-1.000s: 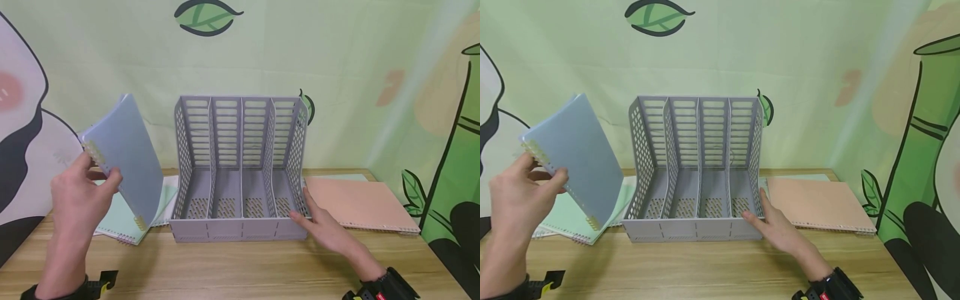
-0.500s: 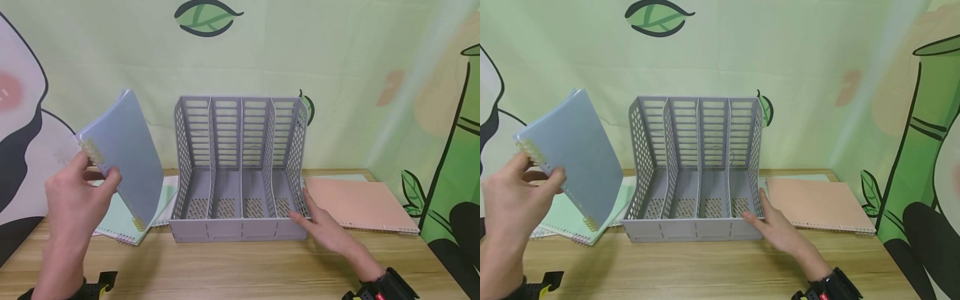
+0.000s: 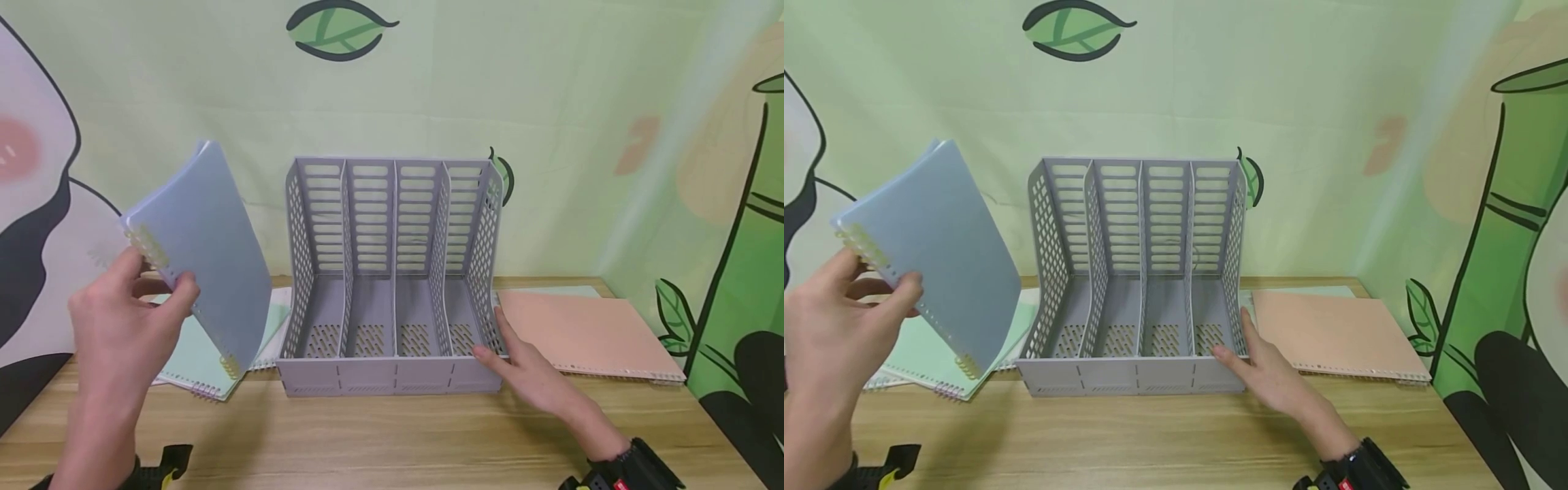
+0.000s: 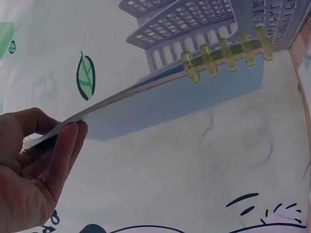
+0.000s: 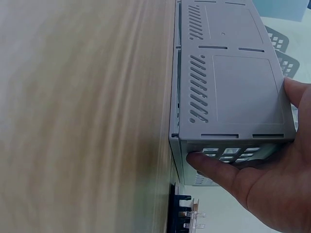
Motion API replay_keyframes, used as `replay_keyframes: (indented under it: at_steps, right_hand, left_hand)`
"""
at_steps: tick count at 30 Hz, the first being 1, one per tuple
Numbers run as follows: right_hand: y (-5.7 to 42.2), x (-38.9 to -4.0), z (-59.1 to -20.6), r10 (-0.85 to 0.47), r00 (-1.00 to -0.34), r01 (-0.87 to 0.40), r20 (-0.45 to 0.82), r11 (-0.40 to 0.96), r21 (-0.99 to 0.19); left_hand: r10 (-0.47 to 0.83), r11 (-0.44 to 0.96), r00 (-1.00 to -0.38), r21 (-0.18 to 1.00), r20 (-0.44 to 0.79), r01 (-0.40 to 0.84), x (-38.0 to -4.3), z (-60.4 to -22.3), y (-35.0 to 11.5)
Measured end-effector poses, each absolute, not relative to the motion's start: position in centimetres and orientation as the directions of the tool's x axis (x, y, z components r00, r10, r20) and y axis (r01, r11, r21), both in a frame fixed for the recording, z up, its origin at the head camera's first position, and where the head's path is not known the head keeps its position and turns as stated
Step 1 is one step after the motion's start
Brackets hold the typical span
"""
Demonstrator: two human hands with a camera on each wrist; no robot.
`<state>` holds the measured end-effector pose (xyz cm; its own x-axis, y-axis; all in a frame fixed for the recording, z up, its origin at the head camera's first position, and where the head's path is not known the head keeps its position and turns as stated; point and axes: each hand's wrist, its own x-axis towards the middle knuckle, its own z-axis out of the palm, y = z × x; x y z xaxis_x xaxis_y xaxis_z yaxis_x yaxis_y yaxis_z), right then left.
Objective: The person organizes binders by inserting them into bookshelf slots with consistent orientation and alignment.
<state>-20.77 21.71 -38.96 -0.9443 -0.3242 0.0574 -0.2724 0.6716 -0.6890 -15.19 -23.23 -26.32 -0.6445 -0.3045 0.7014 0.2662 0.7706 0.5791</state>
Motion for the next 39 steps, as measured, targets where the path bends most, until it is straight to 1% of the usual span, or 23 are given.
replay_keyframes:
  at_steps: [9,22,30,39]
  right_hand:
    - [21.7,-20.9,-38.9,-0.322,-0.945,-0.27,0.055,0.676,-0.686]
    - [21.7,-20.9,-39.0,-0.316,-0.947,-0.272,0.064,0.677,-0.684]
    - [21.8,-20.8,-38.8,-0.29,-0.955,-0.255,0.064,0.69,-0.677]
    - [21.7,-21.0,-38.8,-0.289,-0.952,-0.273,0.104,0.641,-0.717]
  left_hand:
    - [-0.323,0.747,-0.602,0.587,0.73,0.31,-14.5,-25.9,-22.6]
    - [-0.31,0.748,-0.549,0.556,0.776,0.364,-13.4,-25.2,-21.8]
    - [-0.278,0.742,-0.527,0.528,0.803,0.413,-13.2,-25.0,-21.3]
    - [-0.224,0.745,-0.494,0.475,0.84,0.468,-13.0,-24.9,-21.1]
